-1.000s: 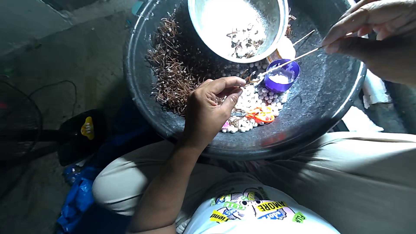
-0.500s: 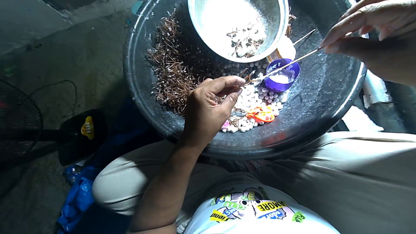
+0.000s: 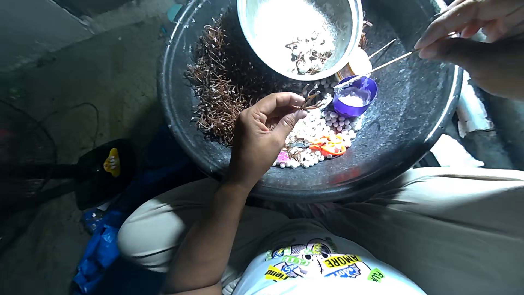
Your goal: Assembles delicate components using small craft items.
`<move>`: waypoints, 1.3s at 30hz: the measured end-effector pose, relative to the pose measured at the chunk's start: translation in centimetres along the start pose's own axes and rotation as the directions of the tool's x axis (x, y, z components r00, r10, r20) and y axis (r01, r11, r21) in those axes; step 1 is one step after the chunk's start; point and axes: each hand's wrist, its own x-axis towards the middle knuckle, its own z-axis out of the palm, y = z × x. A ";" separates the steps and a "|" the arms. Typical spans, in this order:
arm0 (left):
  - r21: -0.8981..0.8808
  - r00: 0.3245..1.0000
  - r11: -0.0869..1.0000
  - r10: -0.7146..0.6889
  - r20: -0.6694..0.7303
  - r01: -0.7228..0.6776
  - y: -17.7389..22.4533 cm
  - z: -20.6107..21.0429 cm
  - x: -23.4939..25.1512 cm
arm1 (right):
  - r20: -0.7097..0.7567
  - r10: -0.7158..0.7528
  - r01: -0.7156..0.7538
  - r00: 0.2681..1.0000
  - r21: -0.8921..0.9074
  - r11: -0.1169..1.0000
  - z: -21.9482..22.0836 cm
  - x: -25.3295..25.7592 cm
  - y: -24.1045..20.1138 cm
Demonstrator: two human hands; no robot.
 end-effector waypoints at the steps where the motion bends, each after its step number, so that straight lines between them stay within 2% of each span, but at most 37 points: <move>1: -0.037 1.000 0.999 -0.015 0.000 0.015 0.0 0.0 0.0 | -0.007 -0.001 0.001 1.000 0.016 1.000 0.1 0.1 -0.2; 9: -0.136 0.994 0.985 -0.109 0.003 0.109 0.2 -0.1 0.2 | -0.058 -0.086 0.093 0.995 0.138 0.986 1.3 0.5 -1.7; 17: -0.140 0.994 0.985 -0.106 0.006 0.105 0.2 0.0 0.1 | -0.054 -0.089 0.092 0.995 0.048 0.995 1.3 0.5 -3.1; 26: -0.146 0.994 0.983 -0.108 0.004 0.108 0.1 -0.1 0.1 | -0.071 -0.063 0.063 0.995 0.004 0.998 0.9 0.5 -2.8; 31: -0.138 0.994 0.985 -0.105 0.006 0.105 0.1 -0.1 0.2 | -0.097 -0.037 0.043 0.995 0.060 0.997 0.6 0.5 -1.9; 39: -0.186 0.988 0.970 -0.154 0.026 0.157 0.2 -0.2 0.3 | -0.095 -0.090 0.100 0.991 0.111 0.989 1.4 0.4 -2.4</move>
